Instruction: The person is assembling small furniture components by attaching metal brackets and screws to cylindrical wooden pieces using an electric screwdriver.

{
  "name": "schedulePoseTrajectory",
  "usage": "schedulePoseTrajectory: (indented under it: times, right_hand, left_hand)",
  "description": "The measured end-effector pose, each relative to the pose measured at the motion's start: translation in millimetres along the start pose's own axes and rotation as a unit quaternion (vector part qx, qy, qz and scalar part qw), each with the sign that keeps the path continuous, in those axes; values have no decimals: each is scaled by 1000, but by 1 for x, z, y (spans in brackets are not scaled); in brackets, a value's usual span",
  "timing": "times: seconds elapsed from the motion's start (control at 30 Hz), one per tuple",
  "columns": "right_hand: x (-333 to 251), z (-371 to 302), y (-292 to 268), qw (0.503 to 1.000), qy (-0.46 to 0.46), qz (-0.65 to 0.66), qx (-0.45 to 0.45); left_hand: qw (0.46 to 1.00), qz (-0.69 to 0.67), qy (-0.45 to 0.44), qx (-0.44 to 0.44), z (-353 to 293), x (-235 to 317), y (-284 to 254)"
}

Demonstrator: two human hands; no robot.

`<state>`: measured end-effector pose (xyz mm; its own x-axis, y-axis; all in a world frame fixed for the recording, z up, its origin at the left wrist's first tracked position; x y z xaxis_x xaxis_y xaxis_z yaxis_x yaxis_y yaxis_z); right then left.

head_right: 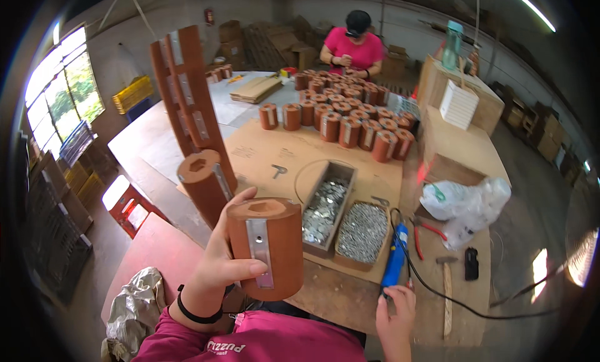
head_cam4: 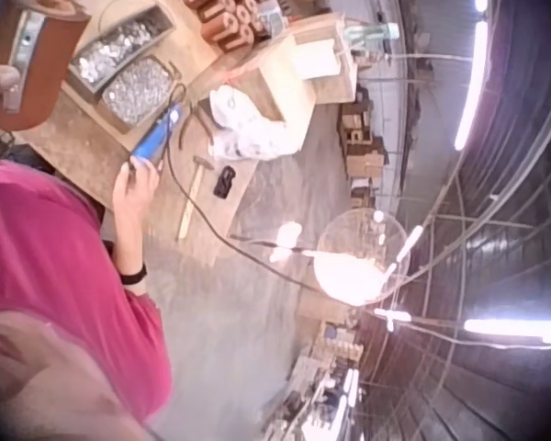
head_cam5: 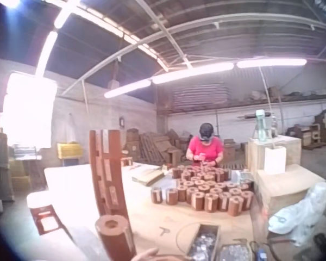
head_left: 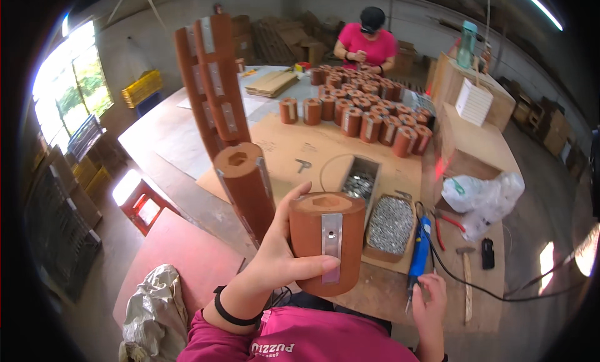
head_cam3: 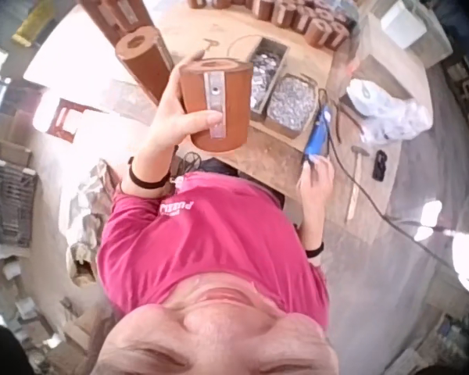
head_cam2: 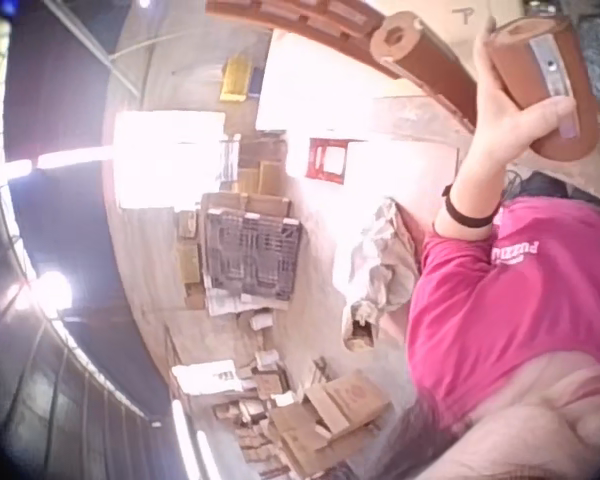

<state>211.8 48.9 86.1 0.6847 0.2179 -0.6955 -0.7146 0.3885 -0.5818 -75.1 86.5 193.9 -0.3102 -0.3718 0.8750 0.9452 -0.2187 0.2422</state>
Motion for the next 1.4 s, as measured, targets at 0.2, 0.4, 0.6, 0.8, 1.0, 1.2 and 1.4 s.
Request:
schedulePoseTrajectory:
  times: [0.2, 0.4, 0.6, 0.8, 1.0, 1.2, 1.4]
  right_hand:
    - [-13, -5, 8, 977, 74, 180, -88]
    - [-72, 3, 32, 906, -4, 350, -238]
    - [-84, 1, 37, 889, -108, 362, -259]
    - [-83, -3, 24, 918, -203, 309, -145]
    - [-74, -20, 25, 891, -207, 389, -114]
    - [-95, -9, 10, 878, -266, 394, -59]
    - [-106, 8, 18, 951, -226, 162, -133]
  left_hand:
    - [994, 79, 17, -75, -13, -51, 30]
    - [981, 94, 104, -137, -27, -70, 57]
    - [885, 270, 309, -218, -44, -45, 91]
    - [842, 373, 378, -91, -57, -41, 78]
    - [804, 365, 470, -10, -76, -34, 68]
    - [796, 352, 491, -32, -76, -31, 67]
    - [951, 178, 244, -60, -50, -74, 35]
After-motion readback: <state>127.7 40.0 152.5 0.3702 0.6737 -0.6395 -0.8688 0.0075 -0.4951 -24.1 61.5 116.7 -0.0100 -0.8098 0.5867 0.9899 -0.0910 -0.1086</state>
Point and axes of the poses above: each hand's wrist, its own z-axis towards the middle knuckle, its own y-axis out of the palm, x = y × z, the point moved 10 cm from there along z, towards the middle knuckle, and after that the axes turned 6 degrees about y, right-handed, at the moved point
